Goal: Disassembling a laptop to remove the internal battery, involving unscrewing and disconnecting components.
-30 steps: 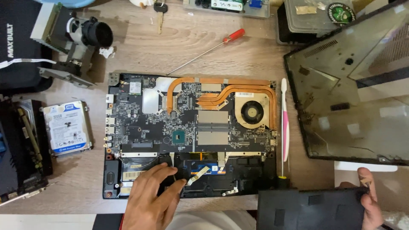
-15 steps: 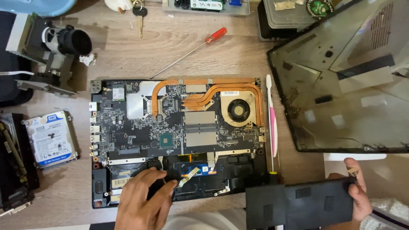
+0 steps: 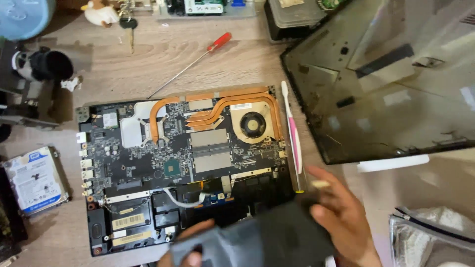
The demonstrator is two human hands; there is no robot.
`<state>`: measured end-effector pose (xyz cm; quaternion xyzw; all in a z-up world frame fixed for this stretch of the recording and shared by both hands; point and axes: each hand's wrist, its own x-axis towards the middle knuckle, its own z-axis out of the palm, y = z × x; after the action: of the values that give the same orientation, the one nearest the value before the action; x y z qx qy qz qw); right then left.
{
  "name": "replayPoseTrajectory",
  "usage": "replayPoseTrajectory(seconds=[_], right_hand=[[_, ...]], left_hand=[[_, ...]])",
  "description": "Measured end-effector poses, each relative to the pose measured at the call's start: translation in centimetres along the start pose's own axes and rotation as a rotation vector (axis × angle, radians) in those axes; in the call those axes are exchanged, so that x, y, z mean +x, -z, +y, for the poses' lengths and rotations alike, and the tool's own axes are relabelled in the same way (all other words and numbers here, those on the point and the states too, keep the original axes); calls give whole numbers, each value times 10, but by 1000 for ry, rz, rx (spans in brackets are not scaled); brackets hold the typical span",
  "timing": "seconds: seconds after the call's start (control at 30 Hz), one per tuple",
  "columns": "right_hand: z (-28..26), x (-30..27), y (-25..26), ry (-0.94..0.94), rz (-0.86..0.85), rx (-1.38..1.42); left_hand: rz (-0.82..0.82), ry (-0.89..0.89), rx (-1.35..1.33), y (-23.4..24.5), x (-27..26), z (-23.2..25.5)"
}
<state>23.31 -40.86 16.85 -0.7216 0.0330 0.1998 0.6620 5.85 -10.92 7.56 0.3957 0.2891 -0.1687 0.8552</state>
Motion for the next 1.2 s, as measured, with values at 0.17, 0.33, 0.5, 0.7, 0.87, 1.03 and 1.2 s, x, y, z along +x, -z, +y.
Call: replayPoseTrajectory(seconds=[0.17, 0.33, 0.5, 0.7, 0.87, 1.03, 1.2], right_hand=[[-34, 24, -27, -124, -24, -310], [-30, 42, -37, 59, 23, -471], [-39, 58, -47, 164, 2, -538], [-38, 73, -45, 289, -94, -690], [-31, 78, -42, 363, -161, -847], [-47, 79, -52, 418, -215, -908], [-42, 82, -55, 440, -181, -892]], left_hand=[[518, -59, 164, -9, -10, 38], [593, 117, -113, -34, -9, 66], [507, 153, -37, -11, 5, 56], [401, 185, 136, 19, 19, 40], [599, 153, 44, -22, 8, 77], [321, 4, 148, 44, 24, 28], [473, 212, 132, 35, 23, 47]])
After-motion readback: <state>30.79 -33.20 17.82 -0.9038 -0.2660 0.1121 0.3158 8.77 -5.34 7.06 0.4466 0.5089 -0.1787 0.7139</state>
